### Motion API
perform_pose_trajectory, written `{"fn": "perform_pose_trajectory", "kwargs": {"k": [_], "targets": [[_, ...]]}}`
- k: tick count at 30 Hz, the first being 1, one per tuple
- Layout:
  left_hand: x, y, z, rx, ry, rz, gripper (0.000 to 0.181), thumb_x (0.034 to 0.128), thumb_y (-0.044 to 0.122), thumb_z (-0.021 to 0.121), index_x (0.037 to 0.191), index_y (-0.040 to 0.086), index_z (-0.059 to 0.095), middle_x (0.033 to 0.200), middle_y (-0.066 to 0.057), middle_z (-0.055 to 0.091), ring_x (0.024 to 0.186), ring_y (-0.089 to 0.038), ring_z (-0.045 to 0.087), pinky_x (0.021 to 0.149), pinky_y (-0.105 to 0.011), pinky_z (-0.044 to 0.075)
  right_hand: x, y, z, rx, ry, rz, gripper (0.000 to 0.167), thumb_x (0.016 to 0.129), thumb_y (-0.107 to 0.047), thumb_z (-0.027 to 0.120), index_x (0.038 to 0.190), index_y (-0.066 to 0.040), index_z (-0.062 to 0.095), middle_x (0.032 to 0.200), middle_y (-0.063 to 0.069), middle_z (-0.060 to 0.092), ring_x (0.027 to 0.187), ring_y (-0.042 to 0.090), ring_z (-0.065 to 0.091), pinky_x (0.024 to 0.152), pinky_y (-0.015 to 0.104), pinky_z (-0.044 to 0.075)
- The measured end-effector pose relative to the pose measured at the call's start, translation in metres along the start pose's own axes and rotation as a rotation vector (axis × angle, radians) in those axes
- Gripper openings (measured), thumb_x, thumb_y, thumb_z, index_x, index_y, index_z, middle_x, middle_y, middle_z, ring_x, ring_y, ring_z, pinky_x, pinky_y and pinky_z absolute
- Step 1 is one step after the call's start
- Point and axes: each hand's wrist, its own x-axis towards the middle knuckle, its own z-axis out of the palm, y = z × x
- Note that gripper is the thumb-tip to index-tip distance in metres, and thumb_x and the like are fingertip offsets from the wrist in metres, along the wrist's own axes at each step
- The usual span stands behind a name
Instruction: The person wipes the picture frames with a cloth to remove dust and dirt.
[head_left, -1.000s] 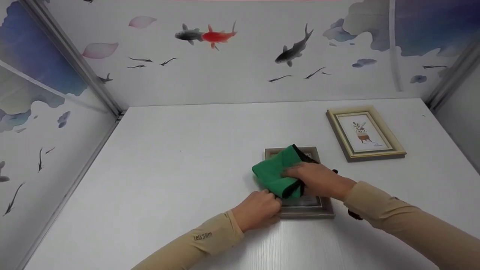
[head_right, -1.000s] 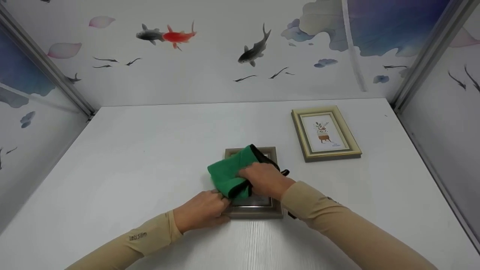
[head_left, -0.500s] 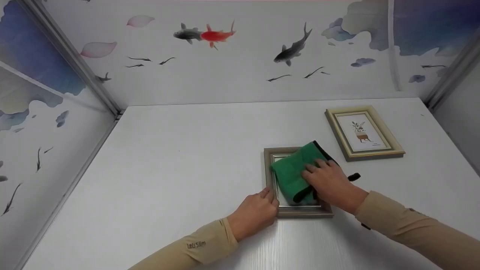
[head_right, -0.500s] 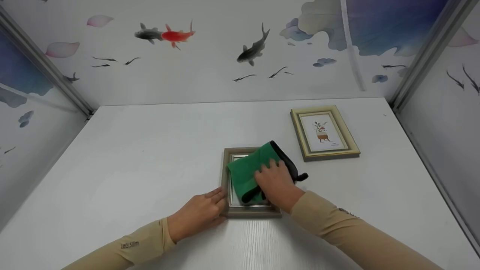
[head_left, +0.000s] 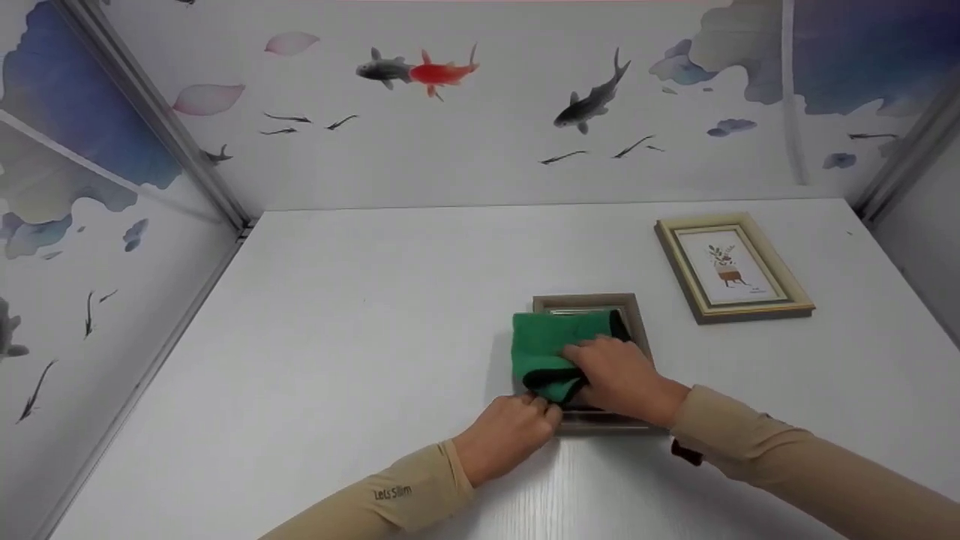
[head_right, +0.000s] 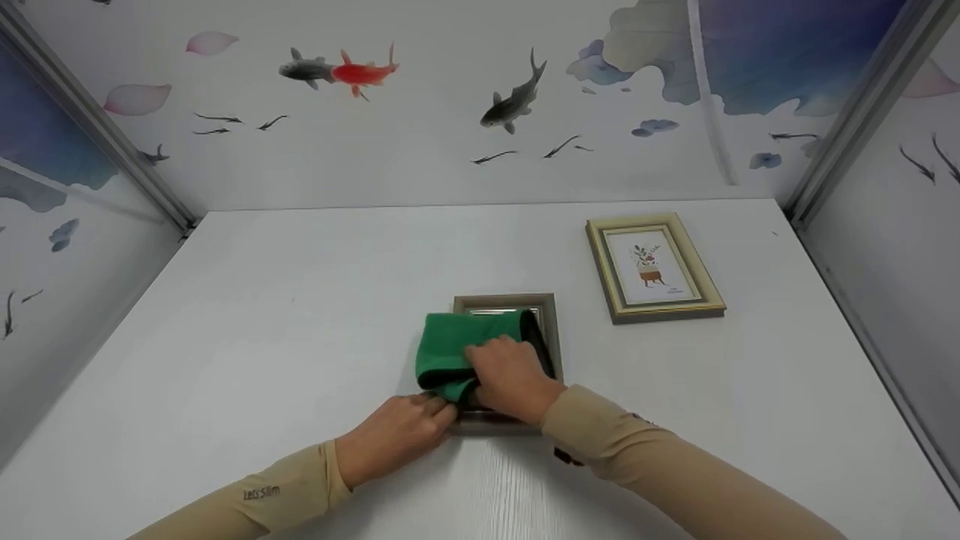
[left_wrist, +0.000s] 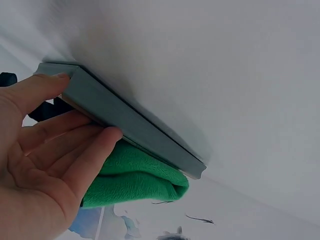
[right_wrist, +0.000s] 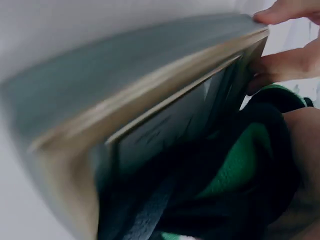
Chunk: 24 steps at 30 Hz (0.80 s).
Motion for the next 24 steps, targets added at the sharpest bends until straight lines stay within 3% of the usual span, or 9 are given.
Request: {"fn": "perform_pose_trajectory", "kwargs": {"k": [4, 7, 12, 19, 22, 24], "targets": [[-0.001, 0.001, 0.001, -0.016, -0.016, -0.006, 0.009, 0.0896, 0.012, 0.068, 0.084, 0.015, 0.063, 0.068, 0.004, 0.057, 0.058, -0.006, 0.053, 0.042, -0.019, 0.041, -0.002, 0.004, 0.000, 0.147, -0.048, -0.092, 0.040, 0.074, 0.009, 0.072, 0.112, -0.001, 0.065, 0.105, 0.009, 0.066, 0.097, 0.027, 0.061, 0.082, 0.044, 0.050], [-0.001, 0.000, 0.001, -0.011, -0.013, -0.010, 0.012, 0.0890, 0.013, 0.069, 0.080, 0.017, 0.063, 0.067, 0.005, 0.057, 0.059, -0.006, 0.053, 0.043, -0.020, 0.040, -0.007, 0.015, -0.005, 0.160, -0.111, -0.143, 0.049, 0.073, 0.015, 0.071, 0.119, -0.002, 0.064, 0.116, 0.010, 0.065, 0.110, 0.031, 0.058, 0.091, 0.048, 0.046], [0.001, -0.001, 0.001, -0.006, 0.025, -0.016, 0.016, 0.0908, 0.013, 0.067, 0.076, 0.016, 0.062, 0.071, 0.003, 0.060, 0.064, -0.006, 0.056, 0.046, -0.018, 0.042, -0.023, 0.034, -0.017, -0.060, -0.157, -0.211, 0.051, 0.073, 0.004, 0.080, 0.121, -0.007, 0.065, 0.122, 0.010, 0.063, 0.114, 0.035, 0.055, 0.091, 0.057, 0.043], [0.003, -0.003, 0.000, 0.005, 0.036, -0.032, 0.005, 0.0893, 0.015, 0.069, 0.093, 0.013, 0.072, 0.100, -0.006, 0.071, 0.093, -0.014, 0.067, 0.063, -0.022, 0.054, -0.049, 0.036, -0.027, -0.428, -0.039, -0.136, 0.044, 0.067, -0.009, 0.085, 0.107, -0.005, 0.066, 0.111, 0.014, 0.066, 0.105, 0.036, 0.058, 0.084, 0.052, 0.046], [0.003, -0.003, 0.000, -0.005, 0.024, -0.025, 0.006, 0.0903, 0.017, 0.068, 0.094, 0.013, 0.071, 0.101, -0.006, 0.071, 0.094, -0.015, 0.067, 0.065, -0.021, 0.054, -0.056, 0.027, -0.025, -0.487, -0.017, -0.079, 0.050, 0.062, -0.018, 0.090, 0.101, -0.002, 0.064, 0.105, 0.017, 0.065, 0.100, 0.036, 0.059, 0.079, 0.051, 0.048], [0.003, -0.004, 0.000, -0.005, 0.026, -0.018, 0.005, 0.0915, 0.016, 0.067, 0.091, 0.014, 0.071, 0.099, -0.005, 0.071, 0.091, -0.013, 0.067, 0.063, -0.021, 0.053, -0.058, 0.020, -0.021, -0.457, 0.006, -0.060, 0.051, 0.059, -0.019, 0.092, 0.097, 0.000, 0.064, 0.101, 0.018, 0.065, 0.096, 0.036, 0.060, 0.074, 0.049, 0.049]]}}
